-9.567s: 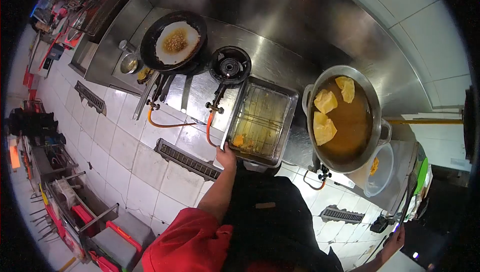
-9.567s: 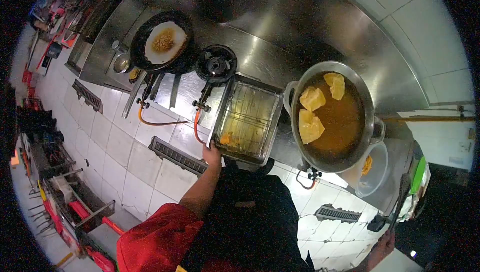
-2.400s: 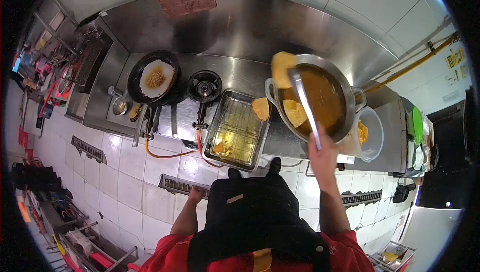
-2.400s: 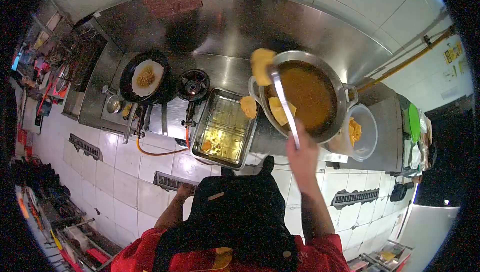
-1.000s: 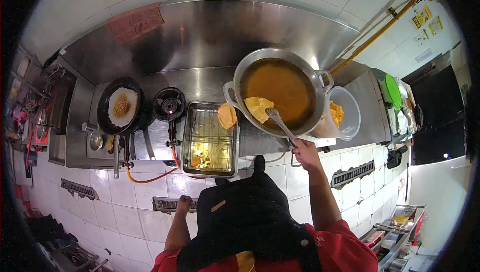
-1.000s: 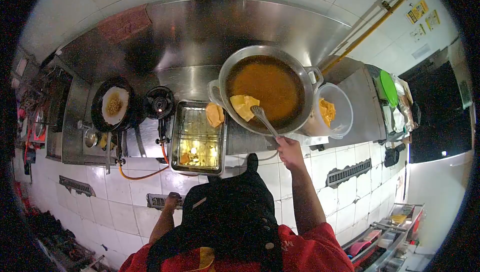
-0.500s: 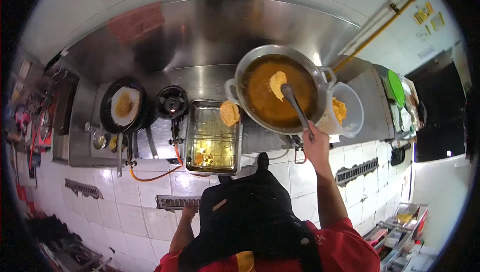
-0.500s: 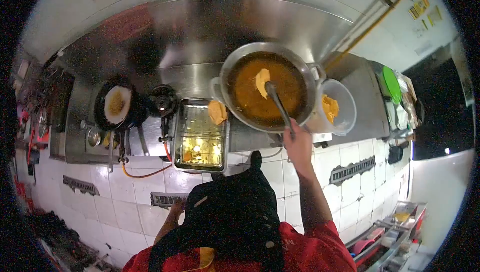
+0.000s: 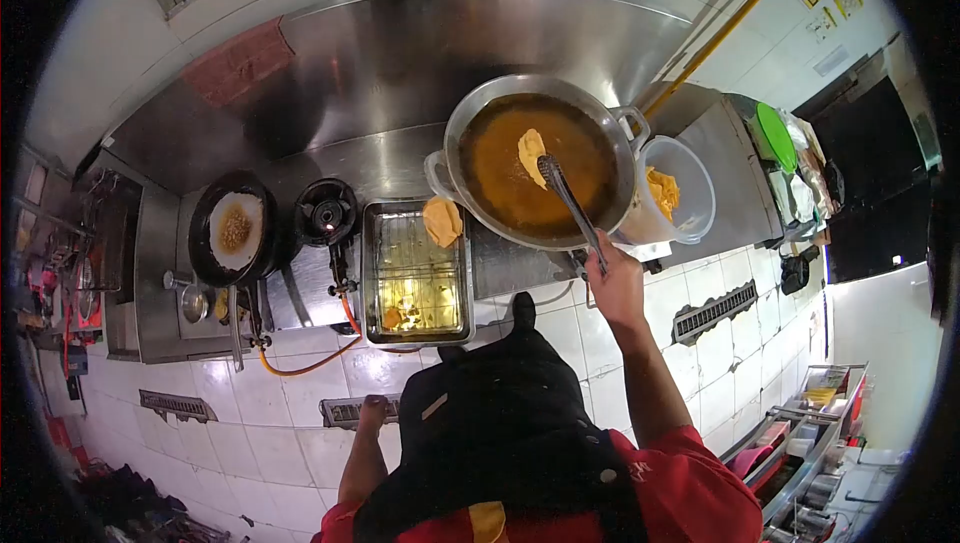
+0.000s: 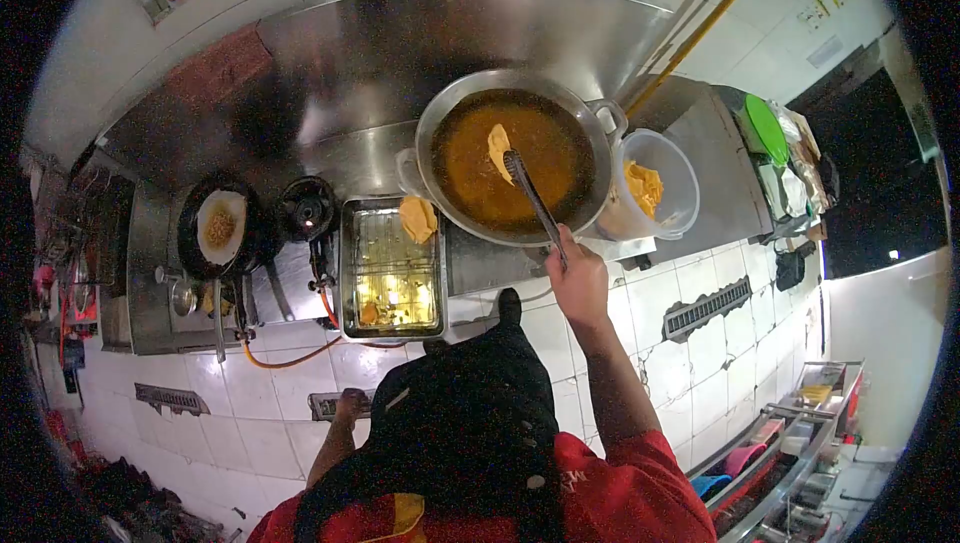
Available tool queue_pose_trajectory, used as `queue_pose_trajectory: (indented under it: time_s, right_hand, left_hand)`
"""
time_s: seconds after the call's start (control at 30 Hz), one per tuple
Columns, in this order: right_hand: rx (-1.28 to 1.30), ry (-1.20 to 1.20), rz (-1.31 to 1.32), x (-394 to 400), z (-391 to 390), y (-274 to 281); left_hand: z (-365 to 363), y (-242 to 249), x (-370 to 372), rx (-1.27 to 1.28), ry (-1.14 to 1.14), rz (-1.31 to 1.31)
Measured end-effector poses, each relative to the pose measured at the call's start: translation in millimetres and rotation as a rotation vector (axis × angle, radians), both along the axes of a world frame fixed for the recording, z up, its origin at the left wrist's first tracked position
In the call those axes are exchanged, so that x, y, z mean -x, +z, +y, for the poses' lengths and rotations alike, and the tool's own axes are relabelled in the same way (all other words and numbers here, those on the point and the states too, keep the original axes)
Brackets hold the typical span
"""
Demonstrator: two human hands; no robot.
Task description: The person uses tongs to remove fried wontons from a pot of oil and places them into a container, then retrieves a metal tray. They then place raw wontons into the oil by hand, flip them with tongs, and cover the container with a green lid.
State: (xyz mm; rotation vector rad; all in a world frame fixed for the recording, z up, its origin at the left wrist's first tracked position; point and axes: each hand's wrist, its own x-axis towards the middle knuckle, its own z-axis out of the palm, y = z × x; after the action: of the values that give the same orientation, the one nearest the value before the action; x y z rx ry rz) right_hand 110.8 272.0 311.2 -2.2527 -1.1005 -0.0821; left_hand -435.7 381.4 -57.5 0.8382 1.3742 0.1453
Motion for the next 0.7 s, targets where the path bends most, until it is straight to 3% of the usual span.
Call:
queue_pose_trajectory:
  time_s: [0.03,0.1,0.13,0.17,0.23,0.33,0.43,0.5,0.57,0.7]
  right_hand:
    - [0.002,0.006,0.009,3.6,-2.3,1.0]
    - [0.088,-0.062,0.047,6.8,-1.3,5.7]
    - [0.066,-0.045,0.006,7.6,-3.1,4.4]
    - [-0.002,-0.004,-0.06,5.8,-4.5,-2.9]
    - [0.056,-0.013,0.056,4.8,-4.1,-5.2]
    - [0.072,-0.01,0.051,11.8,-4.0,6.5]
    - [0.057,0.009,0.048,12.4,-3.5,1.2]
    - [0.124,-0.016,0.05,11.5,-0.9,0.1]
    - [0.072,0.009,0.047,20.3,1.5,14.4]
    - [-0.096,0.146,0.065,48.7,8.9,42.8]
  left_hand:
    - [-1.1,-6.8,4.6,0.002,0.006,0.009]
    - [4.7,-32.3,9.8,-0.26,-0.292,0.173]
    - [4.0,-6.1,-2.6,-0.085,-0.081,-0.015]
    - [7.1,-31.1,7.0,-0.158,-0.206,0.098]
    - [-0.6,-52.8,14.3,-0.438,-0.242,0.075]
    - [-2.9,-61.7,13.4,-0.211,-0.241,0.202]
    - [-0.7,22.8,-18.3,-0.206,-0.323,0.408]
    - [-10.1,-24.7,-0.3,-0.292,-0.394,0.421]
    - [-8.2,-86.6,36.0,-0.665,-0.854,0.387]
    - [-18.5,-32.3,25.1,-0.472,-0.774,0.397]
